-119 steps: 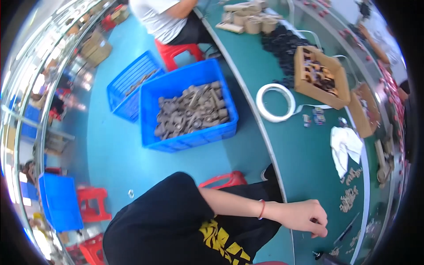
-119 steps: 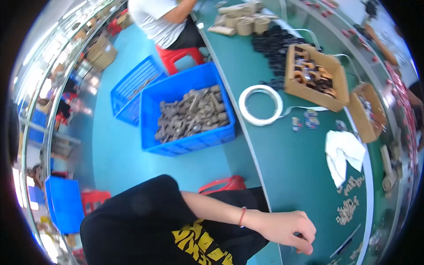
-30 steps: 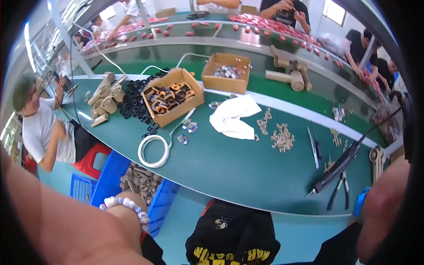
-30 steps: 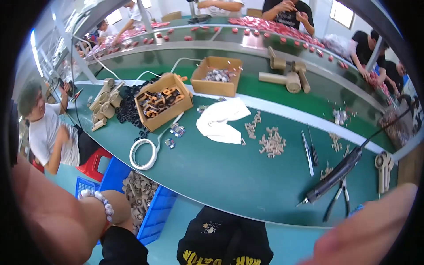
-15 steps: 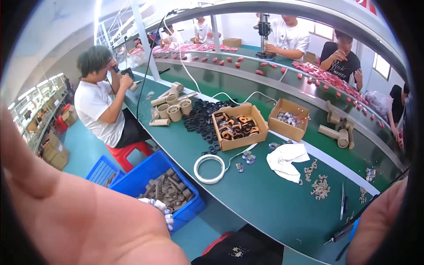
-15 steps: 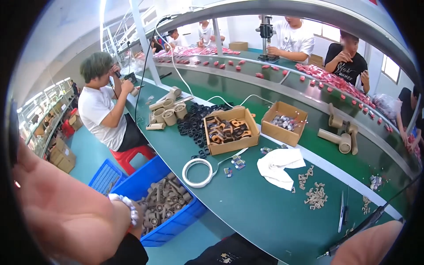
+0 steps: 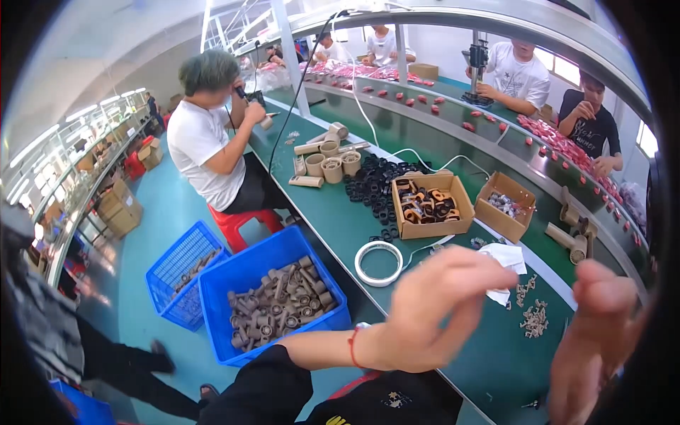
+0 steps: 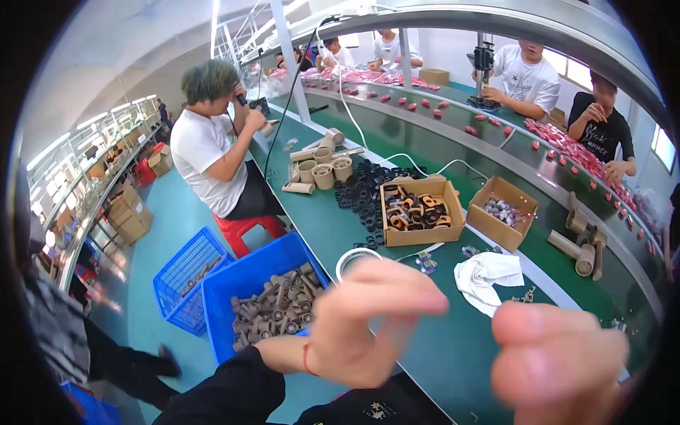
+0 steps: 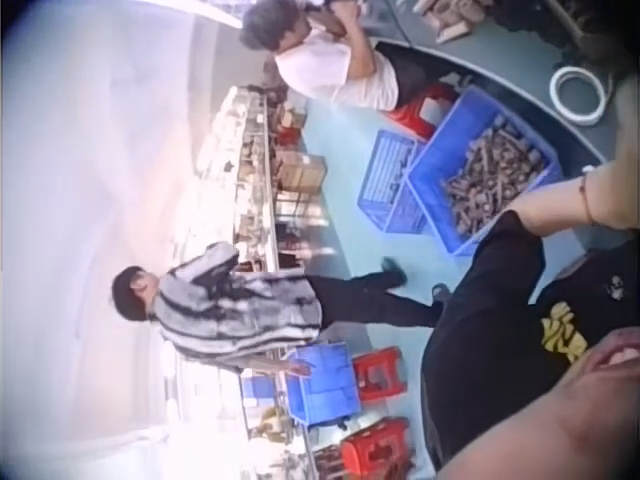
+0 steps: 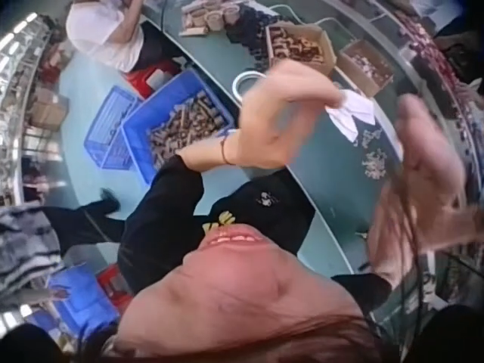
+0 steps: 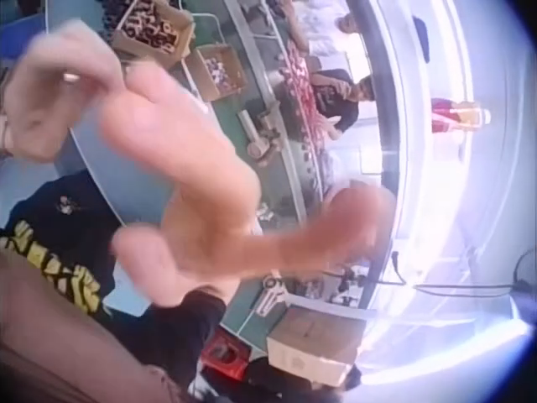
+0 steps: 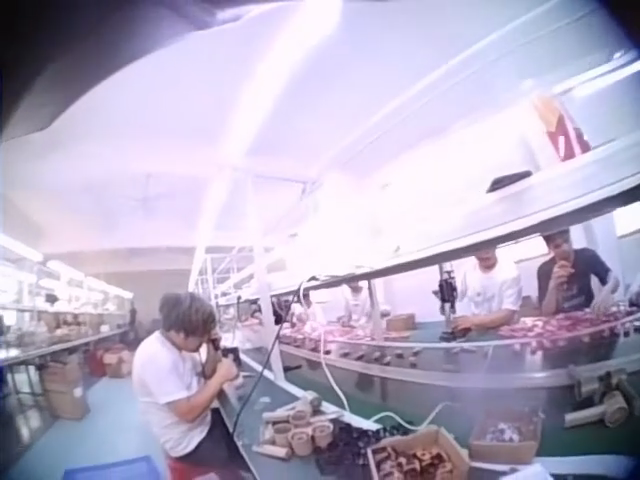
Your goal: The person assembles a portable hand fan by connecting a lithium battery and a circuit board, then secures the plastic housing with screws using an electric screwdriver.
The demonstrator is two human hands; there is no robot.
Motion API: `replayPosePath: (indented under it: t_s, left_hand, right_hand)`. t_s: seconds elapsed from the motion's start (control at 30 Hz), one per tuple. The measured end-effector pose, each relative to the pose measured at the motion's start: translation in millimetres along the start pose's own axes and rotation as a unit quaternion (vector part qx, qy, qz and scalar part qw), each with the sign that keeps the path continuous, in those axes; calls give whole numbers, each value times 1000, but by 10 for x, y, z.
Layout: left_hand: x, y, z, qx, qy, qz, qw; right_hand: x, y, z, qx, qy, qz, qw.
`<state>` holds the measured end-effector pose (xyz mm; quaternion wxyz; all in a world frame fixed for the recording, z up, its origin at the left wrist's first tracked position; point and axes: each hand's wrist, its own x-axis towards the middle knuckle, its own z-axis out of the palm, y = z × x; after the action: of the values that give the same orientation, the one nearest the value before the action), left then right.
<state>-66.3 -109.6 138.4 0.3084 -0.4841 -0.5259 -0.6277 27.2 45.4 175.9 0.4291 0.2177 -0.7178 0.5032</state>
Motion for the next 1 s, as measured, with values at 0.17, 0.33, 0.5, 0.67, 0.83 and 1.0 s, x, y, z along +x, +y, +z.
replayPosePath:
  t_s: [0.17,0.33,0.5,0.67,0.83,1.0]
  left_hand:
    - [-393,-97,354,-49,-104,-73,991]
    - [-797,-326,784,-100,-258,-254,927]
    - [-1206,-303,1077,-115,-261,-341,895]
    - [-1249,-265,984,-119,-218,-375,893]
    - [-1335,-211,1038,-139,-238,-312,909]
    - [-1183,-199,932,-107,-202,-330,916]
  right_hand:
    - [-132,46,-284,-78,-190,76,976]
    - [-7,923,-701,-326,-217,82,917]
    - [202,1978,-1868,-461,-380,330,731]
    - [179,2588,-2550,-646,-297,222,667]
    - [-138,3127,-2601,-650,-303,52,695]
    - [265,3474,-2237,-622,-408,321,586]
